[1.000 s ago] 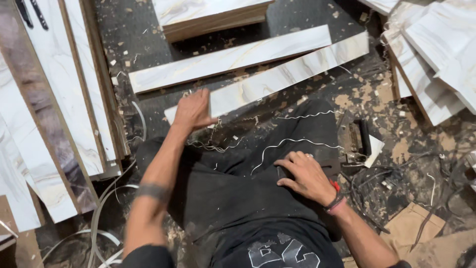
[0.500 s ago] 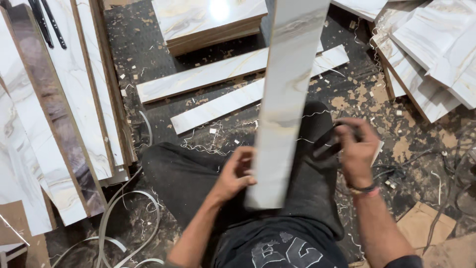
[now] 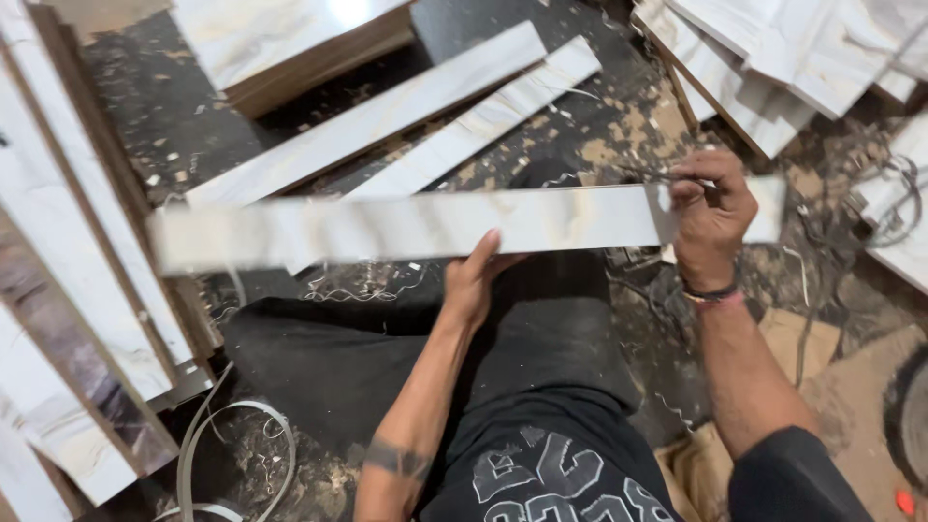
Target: The person sits on the floor and applies white edge banding to marble-patterned panels, pressing the banding with a hand iron, trimming the excess with a utility knife, peeling off the trimmed strips, and stacking the finished panels.
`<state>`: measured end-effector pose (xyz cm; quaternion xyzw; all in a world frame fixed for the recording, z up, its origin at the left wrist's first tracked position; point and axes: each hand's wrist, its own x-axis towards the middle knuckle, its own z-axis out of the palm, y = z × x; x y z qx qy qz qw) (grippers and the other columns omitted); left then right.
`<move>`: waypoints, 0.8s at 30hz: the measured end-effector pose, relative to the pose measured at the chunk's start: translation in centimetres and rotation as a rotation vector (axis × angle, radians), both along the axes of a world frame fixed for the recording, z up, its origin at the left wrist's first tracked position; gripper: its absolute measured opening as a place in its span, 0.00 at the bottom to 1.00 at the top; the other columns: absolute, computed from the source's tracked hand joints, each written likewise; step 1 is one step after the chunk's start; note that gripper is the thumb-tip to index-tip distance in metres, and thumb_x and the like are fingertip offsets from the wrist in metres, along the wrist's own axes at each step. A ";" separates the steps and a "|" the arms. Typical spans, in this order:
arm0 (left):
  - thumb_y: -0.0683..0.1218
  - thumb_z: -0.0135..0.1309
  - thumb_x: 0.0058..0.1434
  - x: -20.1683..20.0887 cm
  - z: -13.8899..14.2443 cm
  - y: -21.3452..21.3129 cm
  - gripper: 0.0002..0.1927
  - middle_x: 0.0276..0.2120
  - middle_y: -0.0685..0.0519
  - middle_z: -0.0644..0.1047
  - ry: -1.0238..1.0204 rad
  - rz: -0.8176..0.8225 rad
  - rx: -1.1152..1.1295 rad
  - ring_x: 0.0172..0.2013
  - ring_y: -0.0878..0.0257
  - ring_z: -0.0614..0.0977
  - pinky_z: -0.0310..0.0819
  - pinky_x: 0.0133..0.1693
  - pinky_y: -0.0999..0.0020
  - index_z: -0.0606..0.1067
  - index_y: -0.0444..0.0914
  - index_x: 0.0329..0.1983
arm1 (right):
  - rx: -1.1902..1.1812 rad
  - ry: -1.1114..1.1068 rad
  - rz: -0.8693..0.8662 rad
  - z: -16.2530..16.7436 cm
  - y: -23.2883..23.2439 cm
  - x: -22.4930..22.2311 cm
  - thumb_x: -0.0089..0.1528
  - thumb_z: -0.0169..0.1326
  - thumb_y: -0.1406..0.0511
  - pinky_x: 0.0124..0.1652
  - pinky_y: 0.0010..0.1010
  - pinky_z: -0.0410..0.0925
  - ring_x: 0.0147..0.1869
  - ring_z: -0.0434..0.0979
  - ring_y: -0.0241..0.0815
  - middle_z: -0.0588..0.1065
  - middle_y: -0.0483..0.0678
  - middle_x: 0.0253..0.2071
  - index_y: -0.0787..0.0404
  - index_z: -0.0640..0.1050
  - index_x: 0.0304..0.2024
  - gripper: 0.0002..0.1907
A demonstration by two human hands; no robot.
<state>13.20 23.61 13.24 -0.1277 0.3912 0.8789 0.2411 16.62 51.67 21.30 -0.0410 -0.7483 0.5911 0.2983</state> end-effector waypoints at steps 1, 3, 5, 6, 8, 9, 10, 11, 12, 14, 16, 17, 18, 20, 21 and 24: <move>0.47 0.58 0.65 1.1 -0.5 -1.0 0.26 0.51 0.45 0.79 -0.024 0.021 -0.023 0.48 0.54 0.84 0.81 0.51 0.54 0.71 0.26 0.60 | -0.158 0.049 -0.008 -0.3 -0.2 -0.1 0.77 0.56 0.64 0.42 0.26 0.72 0.44 0.75 0.34 0.74 0.46 0.47 0.64 0.75 0.48 0.08; 0.47 0.57 0.64 3.0 -1.2 -3.5 0.25 0.50 0.47 0.80 -0.078 0.077 -0.091 0.48 0.55 0.84 0.80 0.52 0.54 0.71 0.28 0.59 | -0.395 0.152 -0.008 -0.6 -0.1 -0.1 0.76 0.55 0.64 0.41 0.29 0.75 0.45 0.77 0.36 0.75 0.47 0.46 0.62 0.73 0.51 0.08; 0.47 0.58 0.64 5.3 -1.8 -6.1 0.23 0.47 0.48 0.80 -0.159 0.099 -0.142 0.45 0.56 0.84 0.81 0.51 0.53 0.72 0.29 0.57 | -0.546 0.245 -0.026 -0.6 0.9 0.2 0.76 0.56 0.64 0.43 0.33 0.77 0.48 0.79 0.39 0.75 0.49 0.47 0.59 0.70 0.55 0.10; 0.47 0.58 0.65 6.1 -2.1 -6.9 0.21 0.45 0.47 0.80 -0.200 0.095 -0.145 0.44 0.56 0.84 0.81 0.51 0.53 0.72 0.28 0.55 | -0.486 0.263 -0.024 -0.4 1.7 0.2 0.77 0.57 0.65 0.43 0.32 0.77 0.47 0.79 0.40 0.76 0.48 0.46 0.58 0.70 0.55 0.10; 0.49 0.57 0.67 7.3 -2.8 -7.7 0.21 0.42 0.46 0.81 -0.286 0.082 -0.146 0.40 0.57 0.84 0.81 0.48 0.55 0.74 0.27 0.52 | -0.443 0.289 -0.042 0.4 4.2 0.6 0.79 0.58 0.66 0.42 0.29 0.73 0.45 0.78 0.41 0.75 0.48 0.45 0.58 0.69 0.55 0.09; 0.51 0.56 0.67 7.9 -2.9 -8.0 0.21 0.41 0.45 0.82 -0.328 0.074 -0.145 0.38 0.57 0.84 0.82 0.46 0.57 0.75 0.26 0.50 | -0.461 0.300 -0.063 1.0 5.6 1.2 0.81 0.58 0.67 0.40 0.28 0.71 0.43 0.76 0.40 0.75 0.49 0.44 0.60 0.69 0.54 0.09; 0.53 0.55 0.67 8.4 -2.9 -8.2 0.23 0.40 0.45 0.83 -0.369 0.065 -0.141 0.36 0.58 0.84 0.82 0.43 0.58 0.76 0.26 0.48 | -0.485 0.300 -0.069 1.3 6.7 1.6 0.80 0.59 0.67 0.38 0.26 0.69 0.42 0.76 0.39 0.75 0.49 0.43 0.60 0.70 0.53 0.09; 0.54 0.54 0.67 8.6 -2.8 -8.5 0.22 0.38 0.45 0.83 -0.358 -0.013 -0.129 0.34 0.58 0.84 0.81 0.41 0.60 0.76 0.28 0.48 | -0.510 0.301 -0.075 1.5 7.8 2.0 0.79 0.59 0.66 0.36 0.25 0.67 0.41 0.75 0.39 0.75 0.49 0.42 0.61 0.71 0.52 0.09; 0.55 0.53 0.67 8.7 -2.5 -8.8 0.22 0.36 0.45 0.83 -0.344 -0.087 -0.117 0.32 0.59 0.84 0.80 0.38 0.63 0.77 0.30 0.48 | -0.546 0.292 -0.063 2.0 9.3 2.3 0.75 0.60 0.65 0.34 0.23 0.66 0.40 0.77 0.38 0.77 0.49 0.39 0.59 0.72 0.51 0.09; 0.55 0.52 0.68 9.0 -1.4 -9.4 0.20 0.34 0.45 0.83 -0.284 -0.249 -0.153 0.30 0.60 0.83 0.79 0.35 0.66 0.77 0.32 0.47 | -0.539 0.224 -0.049 1.7 10.7 2.1 0.73 0.61 0.64 0.36 0.23 0.68 0.42 0.79 0.37 0.78 0.48 0.39 0.59 0.75 0.50 0.08; 0.54 0.52 0.71 9.1 0.0 -9.8 0.19 0.31 0.45 0.83 -0.173 -0.411 -0.246 0.29 0.61 0.83 0.78 0.34 0.68 0.78 0.32 0.44 | -0.398 0.089 -0.035 0.4 10.8 0.8 0.75 0.61 0.67 0.45 0.26 0.73 0.45 0.80 0.37 0.79 0.47 0.42 0.59 0.78 0.51 0.05; 0.52 0.54 0.69 9.0 0.7 -10.2 0.16 0.32 0.47 0.83 -0.024 -0.381 -0.438 0.30 0.61 0.83 0.78 0.35 0.68 0.79 0.34 0.44 | -0.299 0.012 -0.029 -0.3 10.7 0.2 0.77 0.61 0.68 0.48 0.26 0.74 0.47 0.80 0.36 0.79 0.47 0.43 0.60 0.79 0.51 0.03; 0.50 0.55 0.67 9.1 1.6 -10.8 0.14 0.32 0.48 0.84 0.127 -0.351 -0.627 0.32 0.60 0.83 0.78 0.36 0.68 0.79 0.35 0.45 | -0.148 -0.099 -0.035 -1.2 10.1 -0.2 0.78 0.61 0.70 0.51 0.25 0.75 0.48 0.80 0.34 0.79 0.45 0.44 0.60 0.80 0.53 0.03; 0.48 0.57 0.66 8.8 2.7 -12.4 0.11 0.35 0.50 0.83 0.448 -0.214 -1.013 0.35 0.59 0.84 0.77 0.39 0.68 0.80 0.37 0.46 | -0.160 -0.449 -0.037 -2.3 9.6 -1.2 0.74 0.55 0.69 0.40 0.21 0.68 0.41 0.74 0.29 0.77 0.41 0.41 0.59 0.83 0.52 0.07; 0.48 0.57 0.67 8.5 3.1 -13.7 0.11 0.38 0.49 0.82 0.624 -0.109 -1.210 0.37 0.58 0.84 0.77 0.41 0.66 0.79 0.37 0.46 | -0.046 -0.534 -0.007 -3.0 9.3 -1.9 0.73 0.54 0.69 0.40 0.23 0.69 0.41 0.75 0.30 0.78 0.42 0.40 0.59 0.83 0.53 0.09; 0.46 0.57 0.69 7.5 3.0 -18.5 0.11 0.44 0.47 0.78 0.591 0.025 -1.487 0.45 0.54 0.79 0.73 0.47 0.62 0.78 0.36 0.49 | 0.335 -0.693 0.151 -4.2 9.0 -4.1 0.71 0.52 0.67 0.43 0.31 0.70 0.41 0.78 0.38 0.80 0.47 0.40 0.60 0.83 0.53 0.11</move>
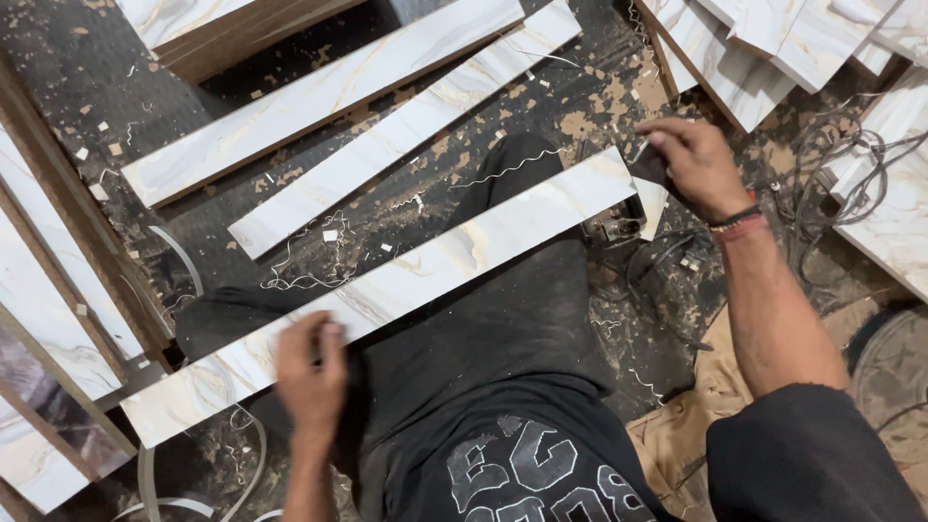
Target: The person sits on the floor and applies white edge banding to marble-patterned panels, pressing the banding with a hand iron, trimming the excess with a utility knife, peeling off the trimmed strips, and stacking the finished panels.
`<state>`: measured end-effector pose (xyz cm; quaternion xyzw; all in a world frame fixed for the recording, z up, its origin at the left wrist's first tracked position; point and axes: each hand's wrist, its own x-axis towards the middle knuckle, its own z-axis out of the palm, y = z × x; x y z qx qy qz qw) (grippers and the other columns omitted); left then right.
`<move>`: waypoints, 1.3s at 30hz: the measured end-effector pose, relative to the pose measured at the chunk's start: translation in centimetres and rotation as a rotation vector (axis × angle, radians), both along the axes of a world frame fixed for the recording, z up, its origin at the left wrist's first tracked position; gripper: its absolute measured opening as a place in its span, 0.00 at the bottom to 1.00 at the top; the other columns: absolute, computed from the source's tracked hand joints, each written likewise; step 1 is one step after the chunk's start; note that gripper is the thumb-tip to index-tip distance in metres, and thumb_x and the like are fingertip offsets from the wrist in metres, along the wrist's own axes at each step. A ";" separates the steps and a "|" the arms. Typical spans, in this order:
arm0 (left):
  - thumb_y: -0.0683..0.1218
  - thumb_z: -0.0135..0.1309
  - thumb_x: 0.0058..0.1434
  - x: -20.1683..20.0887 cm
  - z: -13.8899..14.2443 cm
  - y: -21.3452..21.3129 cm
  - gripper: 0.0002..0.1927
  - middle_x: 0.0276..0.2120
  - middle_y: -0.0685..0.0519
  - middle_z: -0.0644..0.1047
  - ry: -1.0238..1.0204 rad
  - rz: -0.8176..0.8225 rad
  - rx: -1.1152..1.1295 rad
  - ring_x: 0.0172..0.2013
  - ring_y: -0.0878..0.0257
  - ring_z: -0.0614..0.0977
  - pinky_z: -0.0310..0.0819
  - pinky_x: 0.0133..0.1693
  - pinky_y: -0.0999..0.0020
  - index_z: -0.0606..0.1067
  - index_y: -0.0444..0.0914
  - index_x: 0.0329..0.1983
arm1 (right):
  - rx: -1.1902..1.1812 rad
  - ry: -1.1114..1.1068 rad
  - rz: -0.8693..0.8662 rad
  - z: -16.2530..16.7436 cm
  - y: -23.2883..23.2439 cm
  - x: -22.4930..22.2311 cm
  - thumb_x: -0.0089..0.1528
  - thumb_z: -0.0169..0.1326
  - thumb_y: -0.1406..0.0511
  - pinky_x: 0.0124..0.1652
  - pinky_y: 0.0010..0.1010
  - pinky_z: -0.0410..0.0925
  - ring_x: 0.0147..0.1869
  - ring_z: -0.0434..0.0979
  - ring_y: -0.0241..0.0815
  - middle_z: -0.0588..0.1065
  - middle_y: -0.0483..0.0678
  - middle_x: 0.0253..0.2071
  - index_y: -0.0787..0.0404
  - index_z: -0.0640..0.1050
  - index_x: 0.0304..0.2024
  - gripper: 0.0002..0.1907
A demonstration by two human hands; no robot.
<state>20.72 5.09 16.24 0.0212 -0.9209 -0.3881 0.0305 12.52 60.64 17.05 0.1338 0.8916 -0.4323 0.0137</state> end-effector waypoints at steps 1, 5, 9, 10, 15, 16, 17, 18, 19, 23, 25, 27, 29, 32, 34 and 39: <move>0.45 0.57 0.70 -0.1 -0.3 -2.1 0.10 0.47 0.47 0.78 0.075 0.026 -0.075 0.49 0.52 0.78 0.72 0.53 0.60 0.77 0.35 0.51 | 0.105 -0.046 0.097 -0.3 0.0 -0.5 0.71 0.52 0.67 0.44 0.34 0.71 0.41 0.79 0.41 0.81 0.49 0.41 0.61 0.82 0.53 0.12; 0.45 0.54 0.71 0.0 -2.6 -11.6 0.14 0.55 0.39 0.74 0.109 0.216 -0.371 0.64 0.45 0.70 0.62 0.66 0.50 0.75 0.31 0.56 | 0.397 -0.108 0.248 -1.0 0.1 -2.4 0.68 0.56 0.63 0.45 0.41 0.71 0.45 0.81 0.51 0.81 0.55 0.44 0.61 0.83 0.51 0.12; 0.51 0.51 0.71 0.3 -4.7 -18.7 0.29 0.60 0.33 0.70 0.031 0.334 -0.635 0.66 0.39 0.67 0.59 0.63 0.43 0.67 0.24 0.66 | 0.414 -0.207 0.264 -1.3 0.1 -3.8 0.67 0.58 0.62 0.45 0.41 0.72 0.44 0.82 0.51 0.82 0.54 0.43 0.59 0.83 0.49 0.12; 0.51 0.49 0.70 0.4 -5.1 -19.4 0.33 0.60 0.31 0.69 -0.026 0.348 -0.600 0.65 0.37 0.68 0.58 0.61 0.41 0.65 0.21 0.68 | 0.400 -0.215 0.269 -1.3 0.2 -4.2 0.66 0.59 0.62 0.45 0.41 0.72 0.44 0.82 0.50 0.82 0.53 0.43 0.58 0.84 0.49 0.11; 0.55 0.51 0.75 0.5 -5.2 -19.8 0.29 0.57 0.37 0.71 -0.140 0.445 -0.396 0.58 0.41 0.74 0.64 0.58 0.42 0.68 0.28 0.68 | 0.409 -0.178 0.470 -1.6 0.4 -5.9 0.65 0.60 0.64 0.44 0.39 0.73 0.43 0.82 0.49 0.82 0.51 0.42 0.58 0.84 0.49 0.11; 0.55 0.51 0.75 0.4 -5.0 -19.5 0.29 0.57 0.37 0.72 -0.102 0.432 -0.398 0.58 0.41 0.75 0.65 0.58 0.42 0.68 0.28 0.68 | 0.414 -0.168 0.539 -1.5 0.3 -6.4 0.65 0.60 0.64 0.43 0.39 0.73 0.43 0.82 0.49 0.82 0.51 0.42 0.59 0.84 0.49 0.11; 0.54 0.52 0.75 0.2 -4.8 -19.3 0.28 0.55 0.38 0.72 -0.106 0.440 -0.427 0.57 0.42 0.75 0.65 0.56 0.42 0.69 0.29 0.68 | 0.484 -0.148 0.632 -1.5 0.2 -6.9 0.65 0.59 0.65 0.44 0.38 0.73 0.43 0.82 0.49 0.82 0.51 0.41 0.59 0.84 0.48 0.10; 0.53 0.53 0.76 0.0 -4.6 -19.1 0.27 0.54 0.38 0.72 -0.110 0.444 -0.456 0.56 0.42 0.75 0.65 0.55 0.42 0.69 0.29 0.67 | 0.553 -0.129 0.722 -1.4 0.0 -7.3 0.65 0.59 0.65 0.45 0.38 0.74 0.43 0.82 0.48 0.82 0.50 0.41 0.58 0.85 0.47 0.10; 0.53 0.53 0.76 -0.2 -4.6 -18.9 0.26 0.53 0.39 0.73 -0.109 0.450 -0.483 0.55 0.43 0.76 0.64 0.54 0.42 0.70 0.30 0.67 | 0.625 -0.105 0.811 -1.2 -0.3 -7.7 0.65 0.58 0.65 0.46 0.38 0.74 0.43 0.82 0.48 0.82 0.49 0.40 0.58 0.85 0.46 0.09; 0.48 0.52 0.74 -0.4 -4.6 -18.3 0.24 0.52 0.40 0.73 -0.053 0.441 -0.449 0.56 0.42 0.76 0.66 0.55 0.44 0.70 0.31 0.68 | 0.748 -0.038 1.008 -0.8 -3.3 -8.9 0.64 0.55 0.67 0.49 0.39 0.74 0.45 0.83 0.46 0.83 0.48 0.40 0.56 0.85 0.42 0.09; 0.46 0.51 0.74 -0.3 -4.8 -18.8 0.23 0.52 0.40 0.73 -0.053 0.438 -0.432 0.57 0.43 0.75 0.66 0.55 0.44 0.69 0.30 0.68 | 0.848 0.083 1.126 -0.9 -5.2 -9.0 0.62 0.53 0.71 0.51 0.40 0.73 0.46 0.83 0.44 0.83 0.45 0.41 0.54 0.85 0.42 0.12; 0.45 0.52 0.72 -0.4 -4.7 -20.3 0.27 0.52 0.42 0.75 -0.015 0.436 -0.244 0.55 0.48 0.76 0.65 0.57 0.48 0.64 0.28 0.70 | 0.851 -0.009 1.124 -0.2 -5.6 -9.6 0.63 0.54 0.68 0.51 0.39 0.74 0.47 0.82 0.45 0.83 0.45 0.41 0.52 0.85 0.45 0.11; 0.46 0.52 0.72 -0.1 -4.8 -22.2 0.29 0.52 0.44 0.76 -0.067 0.449 -0.079 0.53 0.53 0.76 0.67 0.57 0.54 0.62 0.28 0.72 | 0.760 -0.074 1.042 0.4 -5.1 -9.7 0.65 0.55 0.66 0.50 0.38 0.74 0.47 0.82 0.47 0.83 0.47 0.42 0.52 0.84 0.48 0.12; 0.49 0.53 0.75 1.3 -5.1 -25.2 0.28 0.50 0.47 0.75 -0.270 0.520 0.121 0.48 0.58 0.75 0.68 0.51 0.60 0.65 0.30 0.72 | 0.541 -0.185 0.764 1.5 -2.4 -9.4 0.67 0.56 0.64 0.48 0.38 0.73 0.46 0.82 0.48 0.82 0.49 0.45 0.53 0.83 0.53 0.13; 0.52 0.52 0.76 2.4 -5.7 -26.3 0.26 0.48 0.49 0.75 -0.406 0.572 0.226 0.43 0.58 0.74 0.66 0.43 0.60 0.69 0.32 0.70 | 0.442 -0.355 0.510 1.4 -0.7 -8.4 0.66 0.56 0.63 0.45 0.40 0.72 0.46 0.81 0.49 0.81 0.50 0.45 0.54 0.83 0.54 0.14; 0.46 0.53 0.79 3.0 -6.7 -24.3 0.19 0.52 0.46 0.77 -0.251 0.475 0.368 0.51 0.60 0.76 0.71 0.57 0.62 0.71 0.29 0.66 | 0.569 -0.310 0.535 -1.2 1.9 -6.8 0.66 0.60 0.59 0.46 0.40 0.74 0.42 0.83 0.47 0.83 0.51 0.42 0.55 0.84 0.50 0.13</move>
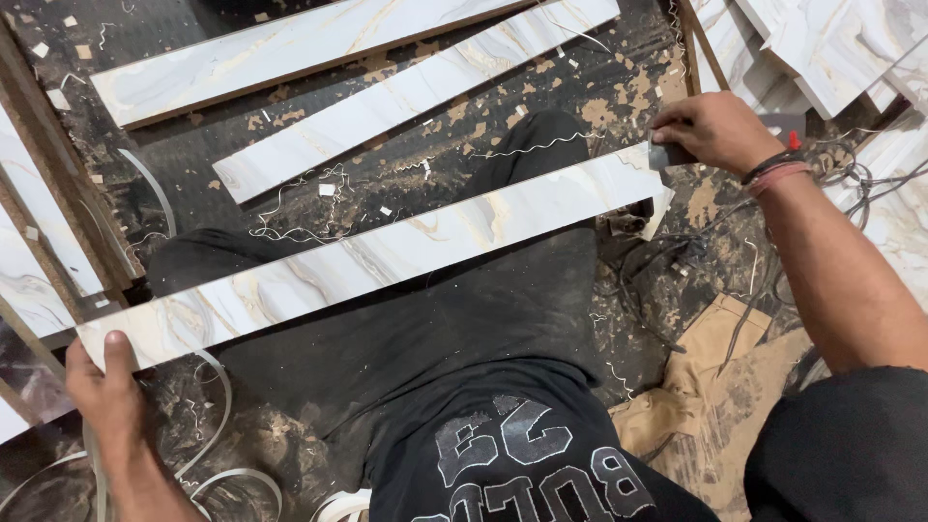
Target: The person sits on the floor and applies white edge banding to marble-patterned panels, pressing the banding with a hand iron, trimming the excess with a utility knife, peeling off the trimmed strips, and stacking the finished panels.
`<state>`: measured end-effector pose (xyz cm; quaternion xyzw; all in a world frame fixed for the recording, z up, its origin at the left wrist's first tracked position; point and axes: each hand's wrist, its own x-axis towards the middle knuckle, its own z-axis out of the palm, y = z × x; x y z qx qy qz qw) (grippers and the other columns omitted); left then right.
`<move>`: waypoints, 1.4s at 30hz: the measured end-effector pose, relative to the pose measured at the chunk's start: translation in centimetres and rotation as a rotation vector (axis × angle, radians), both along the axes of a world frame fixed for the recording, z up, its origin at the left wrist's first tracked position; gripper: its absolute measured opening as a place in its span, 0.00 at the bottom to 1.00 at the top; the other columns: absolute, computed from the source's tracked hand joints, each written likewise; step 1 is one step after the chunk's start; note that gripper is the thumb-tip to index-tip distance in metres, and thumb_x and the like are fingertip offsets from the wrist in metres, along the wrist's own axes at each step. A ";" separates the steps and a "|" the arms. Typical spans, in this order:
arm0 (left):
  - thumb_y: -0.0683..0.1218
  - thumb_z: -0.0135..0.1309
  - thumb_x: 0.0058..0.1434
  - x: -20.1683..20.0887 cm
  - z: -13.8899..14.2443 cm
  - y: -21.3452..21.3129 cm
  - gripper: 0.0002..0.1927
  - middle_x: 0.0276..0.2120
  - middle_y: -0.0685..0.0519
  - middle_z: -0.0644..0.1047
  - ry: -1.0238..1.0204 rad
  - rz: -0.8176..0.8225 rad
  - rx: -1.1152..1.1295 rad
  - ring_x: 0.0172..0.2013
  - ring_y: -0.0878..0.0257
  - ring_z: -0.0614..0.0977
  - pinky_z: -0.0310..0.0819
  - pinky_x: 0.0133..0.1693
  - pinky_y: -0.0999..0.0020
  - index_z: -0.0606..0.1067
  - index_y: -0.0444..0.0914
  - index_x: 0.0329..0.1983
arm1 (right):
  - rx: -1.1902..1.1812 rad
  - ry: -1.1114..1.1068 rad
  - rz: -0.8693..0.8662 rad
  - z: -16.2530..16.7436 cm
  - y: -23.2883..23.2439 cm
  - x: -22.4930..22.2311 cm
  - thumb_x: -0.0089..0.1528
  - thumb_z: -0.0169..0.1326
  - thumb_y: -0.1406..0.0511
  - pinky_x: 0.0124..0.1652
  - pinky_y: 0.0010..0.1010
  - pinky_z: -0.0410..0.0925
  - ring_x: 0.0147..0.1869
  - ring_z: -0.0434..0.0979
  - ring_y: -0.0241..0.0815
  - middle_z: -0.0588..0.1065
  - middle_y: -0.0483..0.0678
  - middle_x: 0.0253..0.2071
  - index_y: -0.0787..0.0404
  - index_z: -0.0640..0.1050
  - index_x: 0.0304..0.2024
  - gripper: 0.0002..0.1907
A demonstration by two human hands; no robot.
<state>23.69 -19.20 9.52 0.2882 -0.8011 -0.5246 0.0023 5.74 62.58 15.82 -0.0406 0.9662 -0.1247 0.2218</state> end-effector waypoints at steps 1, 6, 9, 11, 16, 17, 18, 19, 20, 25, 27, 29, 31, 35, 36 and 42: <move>0.46 0.53 0.78 -0.3 0.3 0.7 0.21 0.51 0.46 0.77 -0.049 0.057 0.003 0.50 0.59 0.77 0.72 0.56 0.62 0.71 0.31 0.68 | 0.015 0.024 0.032 -0.6 0.1 0.0 0.67 0.60 0.59 0.45 0.40 0.74 0.42 0.83 0.47 0.83 0.50 0.42 0.55 0.85 0.50 0.12; 0.44 0.53 0.73 -2.2 2.7 4.1 0.29 0.63 0.43 0.72 0.124 -0.036 0.026 0.59 0.58 0.75 0.70 0.62 0.62 0.64 0.32 0.75 | 0.138 0.130 0.399 -1.1 -0.2 -0.7 0.67 0.56 0.59 0.54 0.43 0.67 0.50 0.79 0.40 0.82 0.41 0.43 0.47 0.85 0.46 0.09; 0.40 0.53 0.74 -3.3 4.4 5.4 0.29 0.69 0.41 0.69 0.284 -0.090 0.065 0.64 0.58 0.73 0.67 0.68 0.62 0.62 0.30 0.77 | 0.224 0.077 0.509 -0.7 -3.0 -0.6 0.66 0.55 0.58 0.59 0.43 0.61 0.53 0.77 0.38 0.82 0.37 0.42 0.45 0.85 0.44 0.09; 0.38 0.52 0.75 -4.2 5.9 5.9 0.28 0.70 0.41 0.69 0.345 -0.119 0.053 0.65 0.58 0.73 0.67 0.70 0.63 0.63 0.30 0.77 | 0.206 0.032 0.523 -0.3 -6.2 -0.6 0.66 0.54 0.58 0.58 0.42 0.60 0.53 0.76 0.38 0.81 0.37 0.42 0.45 0.84 0.44 0.09; 0.40 0.53 0.69 -5.9 10.4 7.9 0.31 0.63 0.45 0.73 0.251 -0.079 -0.027 0.58 0.61 0.76 0.70 0.62 0.65 0.65 0.34 0.75 | -0.128 0.075 0.585 0.7 -20.2 -1.1 0.67 0.54 0.59 0.56 0.42 0.59 0.49 0.74 0.39 0.80 0.38 0.39 0.48 0.84 0.42 0.08; 0.40 0.53 0.68 -5.9 10.9 8.9 0.31 0.61 0.44 0.74 0.230 -0.098 -0.035 0.57 0.60 0.76 0.70 0.62 0.66 0.66 0.35 0.75 | -0.184 0.053 0.587 1.2 -23.6 -1.5 0.68 0.54 0.58 0.53 0.42 0.59 0.47 0.73 0.41 0.79 0.39 0.38 0.49 0.83 0.42 0.08; 0.39 0.53 0.66 -6.0 11.3 9.9 0.31 0.58 0.44 0.75 0.211 -0.115 -0.044 0.56 0.59 0.76 0.70 0.62 0.66 0.66 0.35 0.74 | -0.209 0.113 0.668 1.9 -27.0 -1.6 0.65 0.56 0.60 0.52 0.42 0.59 0.48 0.73 0.42 0.78 0.40 0.35 0.49 0.84 0.40 0.06; 0.38 0.54 0.67 -6.1 11.4 11.1 0.32 0.64 0.42 0.72 0.289 -0.196 -0.115 0.63 0.55 0.74 0.65 0.66 0.64 0.65 0.33 0.75 | -0.232 0.169 0.751 2.5 -30.5 -1.7 0.62 0.57 0.62 0.50 0.43 0.59 0.49 0.73 0.43 0.76 0.41 0.33 0.49 0.84 0.38 0.05; 0.37 0.55 0.68 -6.0 11.4 12.3 0.32 0.70 0.39 0.70 0.362 -0.278 -0.188 0.69 0.51 0.71 0.60 0.70 0.61 0.64 0.31 0.76 | -0.297 0.202 0.752 3.2 -34.0 -1.8 0.60 0.57 0.65 0.50 0.43 0.59 0.49 0.73 0.43 0.76 0.41 0.33 0.50 0.83 0.36 0.05; 0.41 0.56 0.67 -4.7 11.0 17.5 0.34 0.68 0.39 0.71 0.341 -0.330 -0.087 0.66 0.53 0.75 0.67 0.66 0.63 0.60 0.31 0.75 | -0.488 0.302 0.753 6.7 -48.0 -1.5 0.56 0.57 0.68 0.46 0.46 0.60 0.45 0.75 0.48 0.77 0.44 0.30 0.53 0.83 0.30 0.05; 0.42 0.55 0.67 -4.2 10.7 18.8 0.35 0.67 0.38 0.72 0.331 -0.299 -0.018 0.65 0.53 0.76 0.68 0.65 0.64 0.59 0.31 0.76 | -0.515 0.405 0.786 7.4 -50.5 -1.1 0.55 0.57 0.68 0.45 0.47 0.61 0.44 0.76 0.50 0.77 0.46 0.29 0.54 0.83 0.29 0.04; 0.44 0.55 0.68 -3.8 10.4 19.3 0.36 0.66 0.39 0.73 0.285 -0.208 0.141 0.63 0.53 0.77 0.70 0.62 0.64 0.57 0.31 0.76 | -0.471 0.474 0.805 7.7 -52.0 -0.7 0.53 0.58 0.67 0.44 0.49 0.61 0.43 0.77 0.52 0.78 0.48 0.28 0.55 0.82 0.26 0.02; 0.45 0.56 0.69 -3.2 10.3 19.1 0.37 0.65 0.37 0.74 0.312 -0.263 0.031 0.63 0.51 0.79 0.72 0.60 0.63 0.56 0.32 0.77 | -0.487 0.311 0.696 7.7 -52.0 -0.4 0.55 0.58 0.68 0.43 0.49 0.61 0.42 0.77 0.52 0.78 0.47 0.26 0.55 0.82 0.27 0.04; 0.47 0.59 0.69 -2.7 9.7 19.8 0.44 0.63 0.32 0.74 0.223 -0.344 -0.141 0.59 0.45 0.78 0.74 0.54 0.61 0.48 0.33 0.79 | -0.520 0.135 0.567 7.4 -51.9 0.1 0.62 0.60 0.62 0.40 0.53 0.62 0.38 0.78 0.52 0.78 0.48 0.28 0.55 0.83 0.31 0.06; 0.47 0.60 0.68 -2.7 9.6 20.0 0.47 0.59 0.33 0.75 0.214 -0.334 -0.092 0.57 0.47 0.79 0.75 0.54 0.61 0.43 0.33 0.79 | -0.521 0.198 0.590 7.3 -52.1 0.4 0.60 0.61 0.62 0.41 0.53 0.63 0.38 0.78 0.53 0.79 0.49 0.28 0.56 0.83 0.30 0.06; 0.43 0.61 0.62 -2.9 8.5 21.2 0.53 0.44 0.43 0.82 0.247 -0.208 0.328 0.43 0.60 0.85 0.78 0.47 0.66 0.39 0.40 0.79 | -0.816 0.368 0.437 7.4 -48.6 -0.1 0.65 0.58 0.65 0.43 0.45 0.69 0.42 0.80 0.53 0.81 0.51 0.35 0.60 0.82 0.39 0.05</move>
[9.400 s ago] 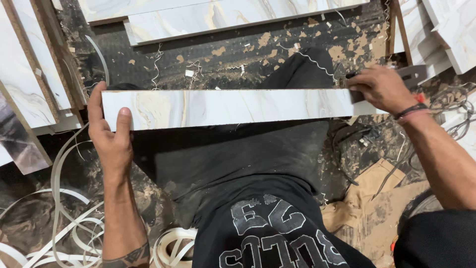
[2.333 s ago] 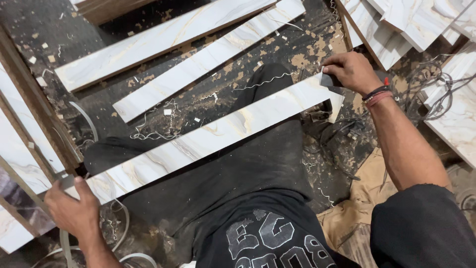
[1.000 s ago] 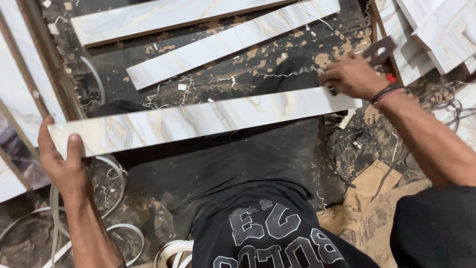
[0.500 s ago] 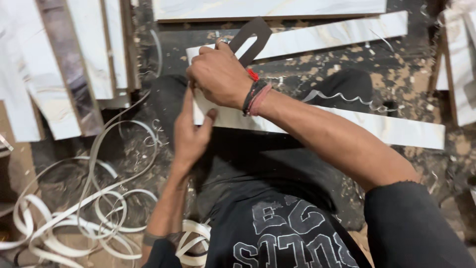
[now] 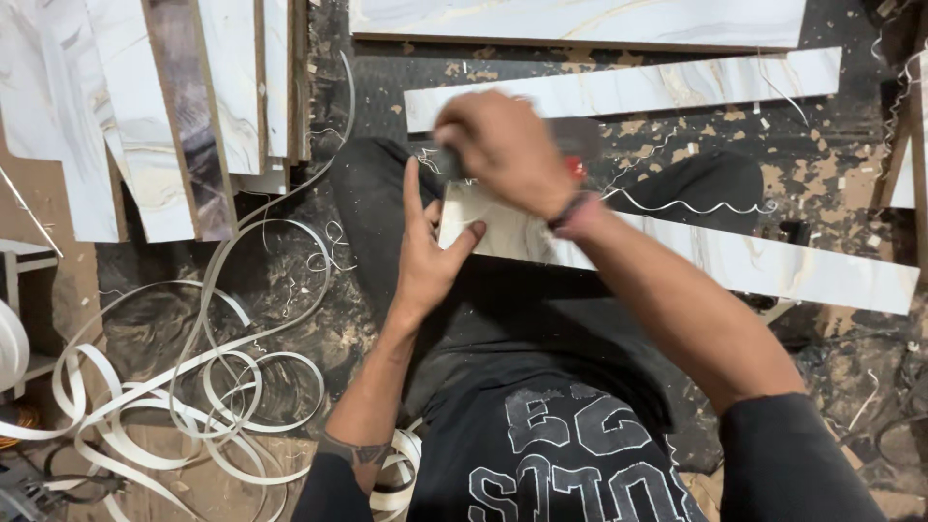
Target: The person sits on the floor and applies white edge banding to marble-patterned panels, pressing the banding with a hand iron, trimming the excess with a utility knife, peeling off the trimmed strips, and stacking the finished panels.
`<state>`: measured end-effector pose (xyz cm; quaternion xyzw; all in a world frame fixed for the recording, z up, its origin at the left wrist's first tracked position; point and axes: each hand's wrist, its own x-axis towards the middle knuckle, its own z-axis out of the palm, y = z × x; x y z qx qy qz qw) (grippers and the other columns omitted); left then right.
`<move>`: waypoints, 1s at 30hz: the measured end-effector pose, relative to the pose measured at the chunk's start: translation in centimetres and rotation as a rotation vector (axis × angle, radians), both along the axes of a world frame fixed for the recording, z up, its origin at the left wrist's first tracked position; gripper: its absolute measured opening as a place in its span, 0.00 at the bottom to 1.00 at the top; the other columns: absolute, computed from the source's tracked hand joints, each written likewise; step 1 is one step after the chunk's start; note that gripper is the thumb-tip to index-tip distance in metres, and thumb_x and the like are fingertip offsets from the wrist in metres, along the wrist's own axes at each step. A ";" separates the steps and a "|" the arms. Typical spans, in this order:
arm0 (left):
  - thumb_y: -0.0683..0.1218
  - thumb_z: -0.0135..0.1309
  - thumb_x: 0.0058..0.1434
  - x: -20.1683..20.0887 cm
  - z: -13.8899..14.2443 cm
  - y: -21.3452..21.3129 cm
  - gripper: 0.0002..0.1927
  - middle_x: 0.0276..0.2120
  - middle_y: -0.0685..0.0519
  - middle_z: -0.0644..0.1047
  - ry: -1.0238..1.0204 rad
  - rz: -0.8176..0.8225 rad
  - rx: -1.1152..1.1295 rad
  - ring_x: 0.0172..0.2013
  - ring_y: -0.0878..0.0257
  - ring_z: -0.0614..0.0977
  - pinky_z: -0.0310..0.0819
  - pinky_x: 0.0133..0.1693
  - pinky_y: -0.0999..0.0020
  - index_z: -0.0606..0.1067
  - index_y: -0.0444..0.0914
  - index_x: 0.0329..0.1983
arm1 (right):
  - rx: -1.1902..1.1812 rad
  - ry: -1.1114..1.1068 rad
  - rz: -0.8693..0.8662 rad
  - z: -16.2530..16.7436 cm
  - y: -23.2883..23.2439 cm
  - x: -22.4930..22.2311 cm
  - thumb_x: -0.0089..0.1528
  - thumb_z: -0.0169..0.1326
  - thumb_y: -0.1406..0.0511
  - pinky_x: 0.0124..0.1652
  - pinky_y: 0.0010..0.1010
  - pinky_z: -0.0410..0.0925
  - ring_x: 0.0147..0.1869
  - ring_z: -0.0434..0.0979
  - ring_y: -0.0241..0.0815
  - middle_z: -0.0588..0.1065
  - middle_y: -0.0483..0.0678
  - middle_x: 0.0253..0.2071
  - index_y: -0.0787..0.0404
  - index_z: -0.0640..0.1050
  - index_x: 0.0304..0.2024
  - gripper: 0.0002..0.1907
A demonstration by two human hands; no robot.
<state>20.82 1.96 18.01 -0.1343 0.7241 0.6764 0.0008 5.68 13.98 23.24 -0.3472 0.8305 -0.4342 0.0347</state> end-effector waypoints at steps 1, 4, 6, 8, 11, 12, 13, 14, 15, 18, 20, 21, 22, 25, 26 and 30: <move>0.42 0.61 0.62 -0.2 -0.3 -0.3 0.50 0.45 0.46 0.82 0.037 -0.024 0.091 0.44 0.62 0.84 0.78 0.47 0.68 0.42 0.40 0.79 | -0.052 -0.076 -0.028 0.2 2.1 -0.7 0.68 0.57 0.65 0.43 0.40 0.72 0.43 0.81 0.50 0.80 0.52 0.38 0.62 0.81 0.42 0.07; 0.42 0.61 0.67 -0.9 -1.6 -0.9 0.29 0.43 0.48 0.80 -0.016 -0.030 0.150 0.41 0.65 0.80 0.74 0.43 0.69 0.63 0.35 0.67 | -0.124 -0.103 -0.152 0.8 8.6 -1.4 0.73 0.54 0.67 0.48 0.32 0.73 0.47 0.81 0.42 0.79 0.51 0.43 0.65 0.79 0.47 0.06; 0.42 0.60 0.67 -1.4 -2.6 -1.2 0.19 0.42 0.51 0.79 -0.083 -0.021 0.176 0.41 0.67 0.78 0.73 0.43 0.70 0.72 0.33 0.59 | -0.147 -0.150 -0.238 1.1 12.7 -0.8 0.74 0.53 0.69 0.46 0.28 0.72 0.45 0.79 0.37 0.79 0.49 0.42 0.66 0.79 0.48 0.06; 0.44 0.59 0.65 -1.7 -3.6 -0.8 0.15 0.43 0.55 0.80 -0.134 -0.028 0.264 0.43 0.72 0.80 0.75 0.47 0.73 0.72 0.34 0.52 | -0.239 -0.283 -0.345 0.9 15.9 1.1 0.75 0.51 0.71 0.41 0.24 0.69 0.41 0.75 0.32 0.78 0.46 0.42 0.67 0.78 0.49 0.06; 0.46 0.55 0.64 -1.3 -5.1 -0.7 0.13 0.36 0.53 0.80 -0.305 0.060 0.525 0.34 0.67 0.80 0.76 0.35 0.66 0.74 0.33 0.48 | -0.294 -0.348 -0.500 0.0 19.1 4.0 0.76 0.51 0.72 0.35 0.19 0.63 0.35 0.70 0.28 0.75 0.43 0.36 0.68 0.78 0.48 0.05; 0.45 0.56 0.66 -0.7 -5.5 -0.9 0.12 0.37 0.53 0.80 -0.224 0.103 0.530 0.37 0.68 0.79 0.75 0.39 0.68 0.75 0.33 0.49 | -0.278 -0.307 -0.511 -0.4 19.8 4.9 0.77 0.51 0.73 0.37 0.19 0.64 0.37 0.70 0.28 0.74 0.43 0.38 0.69 0.78 0.48 0.05; 0.44 0.56 0.68 0.0 -5.9 -1.0 0.11 0.39 0.54 0.80 -0.141 0.142 0.533 0.40 0.68 0.79 0.74 0.43 0.70 0.75 0.32 0.49 | -0.264 -0.262 -0.523 -0.7 20.4 5.7 0.77 0.51 0.74 0.39 0.19 0.64 0.38 0.69 0.28 0.74 0.44 0.39 0.69 0.77 0.49 0.05; 0.43 0.57 0.70 0.5 -6.2 -1.4 0.10 0.41 0.54 0.80 -0.055 0.180 0.534 0.42 0.69 0.78 0.72 0.47 0.72 0.76 0.31 0.49 | -0.280 -0.245 -0.520 -0.9 20.9 6.5 0.77 0.49 0.74 0.39 0.19 0.66 0.39 0.71 0.28 0.75 0.43 0.41 0.69 0.77 0.48 0.05; 0.43 0.57 0.71 1.2 -6.6 -2.0 0.10 0.41 0.54 0.79 -0.008 0.247 0.546 0.43 0.69 0.78 0.73 0.48 0.71 0.75 0.32 0.50 | -0.294 -0.230 -0.516 -0.9 21.4 7.4 0.76 0.48 0.75 0.40 0.19 0.67 0.40 0.72 0.28 0.75 0.43 0.44 0.69 0.76 0.47 0.05; 0.43 0.57 0.69 3.4 -6.9 -5.5 0.11 0.43 0.55 0.79 0.064 0.494 0.573 0.44 0.67 0.80 0.75 0.48 0.69 0.74 0.35 0.52 | -0.246 -0.115 -0.503 -0.5 22.6 9.8 0.78 0.47 0.76 0.40 0.19 0.66 0.40 0.73 0.28 0.74 0.43 0.41 0.69 0.76 0.47 0.06; 0.45 0.56 0.68 5.3 -6.8 -8.1 0.15 0.46 0.53 0.78 0.105 0.658 0.578 0.46 0.64 0.81 0.76 0.50 0.67 0.72 0.36 0.55 | -0.214 -0.111 -0.507 -0.5 22.6 10.8 0.79 0.48 0.76 0.42 0.18 0.64 0.40 0.69 0.28 0.73 0.43 0.42 0.70 0.76 0.49 0.05; 0.46 0.56 0.70 5.9 -6.7 -9.3 0.17 0.49 0.51 0.76 0.167 0.703 0.576 0.48 0.62 0.80 0.76 0.51 0.64 0.70 0.35 0.58 | -0.221 -0.130 -0.502 -0.6 22.3 10.8 0.79 0.48 0.75 0.41 0.17 0.64 0.39 0.68 0.27 0.73 0.43 0.41 0.69 0.76 0.49 0.05; 0.48 0.56 0.70 6.3 -6.7 -10.4 0.19 0.50 0.50 0.76 0.173 0.771 0.540 0.50 0.61 0.80 0.76 0.52 0.63 0.68 0.36 0.60 | -0.227 -0.148 -0.497 -0.8 22.1 10.8 0.78 0.48 0.75 0.40 0.17 0.64 0.38 0.68 0.27 0.72 0.42 0.40 0.68 0.75 0.49 0.05; 0.54 0.54 0.71 7.0 -7.1 -13.1 0.26 0.55 0.47 0.75 0.233 0.948 0.481 0.54 0.56 0.79 0.77 0.53 0.58 0.63 0.38 0.65 | -0.263 -0.248 -0.473 -1.8 20.7 10.6 0.75 0.48 0.73 0.37 0.15 0.64 0.37 0.69 0.25 0.71 0.40 0.37 0.67 0.75 0.49 0.04; 0.55 0.54 0.70 6.7 -7.5 -14.1 0.27 0.57 0.47 0.74 0.293 0.991 0.494 0.55 0.55 0.79 0.78 0.53 0.56 0.62 0.38 0.65 | -0.255 -0.253 -0.466 -2.1 20.2 10.6 0.75 0.48 0.73 0.38 0.15 0.63 0.37 0.68 0.25 0.71 0.41 0.37 0.67 0.75 0.49 0.04; 0.56 0.53 0.67 5.2 -9.2 -19.2 0.28 0.59 0.50 0.73 0.403 1.160 0.474 0.54 0.55 0.79 0.79 0.47 0.53 0.61 0.44 0.66 | -0.261 -0.226 -0.390 -2.9 18.7 10.5 0.77 0.49 0.72 0.41 0.16 0.63 0.40 0.69 0.26 0.72 0.42 0.40 0.68 0.75 0.49 0.04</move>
